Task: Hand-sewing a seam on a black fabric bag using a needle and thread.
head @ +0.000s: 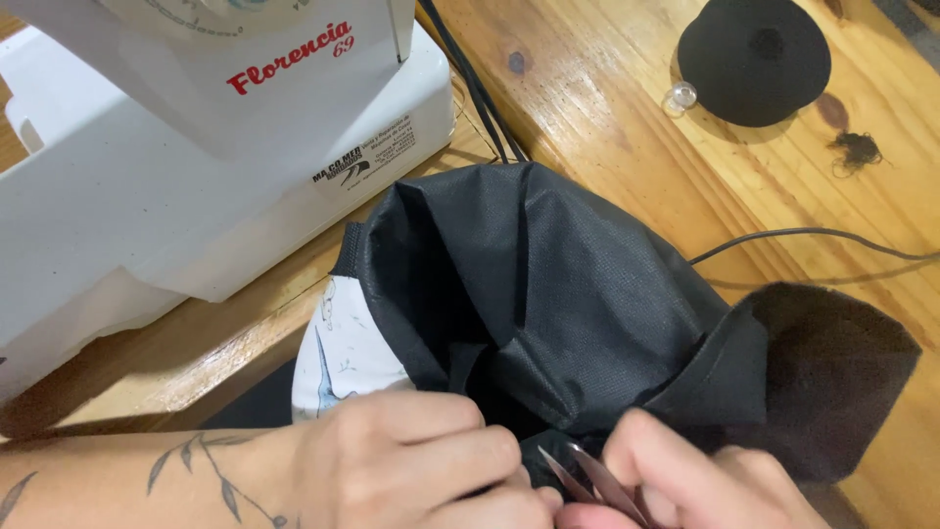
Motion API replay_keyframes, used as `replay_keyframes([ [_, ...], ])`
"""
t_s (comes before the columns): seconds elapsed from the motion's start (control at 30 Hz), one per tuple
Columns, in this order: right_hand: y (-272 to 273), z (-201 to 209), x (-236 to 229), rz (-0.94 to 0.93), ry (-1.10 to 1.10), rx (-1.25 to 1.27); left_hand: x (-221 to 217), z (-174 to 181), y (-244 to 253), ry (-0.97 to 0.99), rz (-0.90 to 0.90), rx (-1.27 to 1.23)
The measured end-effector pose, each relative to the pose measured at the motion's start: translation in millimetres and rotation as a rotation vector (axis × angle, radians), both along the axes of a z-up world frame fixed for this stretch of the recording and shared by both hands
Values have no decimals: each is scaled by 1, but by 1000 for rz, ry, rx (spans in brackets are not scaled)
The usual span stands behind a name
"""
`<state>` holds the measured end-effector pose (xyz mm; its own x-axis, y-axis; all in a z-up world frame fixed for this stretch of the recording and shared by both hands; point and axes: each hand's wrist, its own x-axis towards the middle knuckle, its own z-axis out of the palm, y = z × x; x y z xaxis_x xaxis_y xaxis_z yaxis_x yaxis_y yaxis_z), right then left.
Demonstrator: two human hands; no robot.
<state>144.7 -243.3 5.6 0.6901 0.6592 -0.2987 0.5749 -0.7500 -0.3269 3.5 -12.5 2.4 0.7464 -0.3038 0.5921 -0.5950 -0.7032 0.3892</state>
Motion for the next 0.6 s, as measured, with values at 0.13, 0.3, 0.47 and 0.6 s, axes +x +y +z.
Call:
replay_keyframes([
  [0.13,-2,4,24,-50,369,7,-1,4,-2,4,-60,136],
  [0.3,-6,30,26,-140,823,888,1,11,-9,-45,36,76],
  [0.47,12,85,106,644,828,650,13,12,-16,-179,168,4],
  [0.6,-50,54,96,499,210,256,14,32,-11,-125,34,10],
])
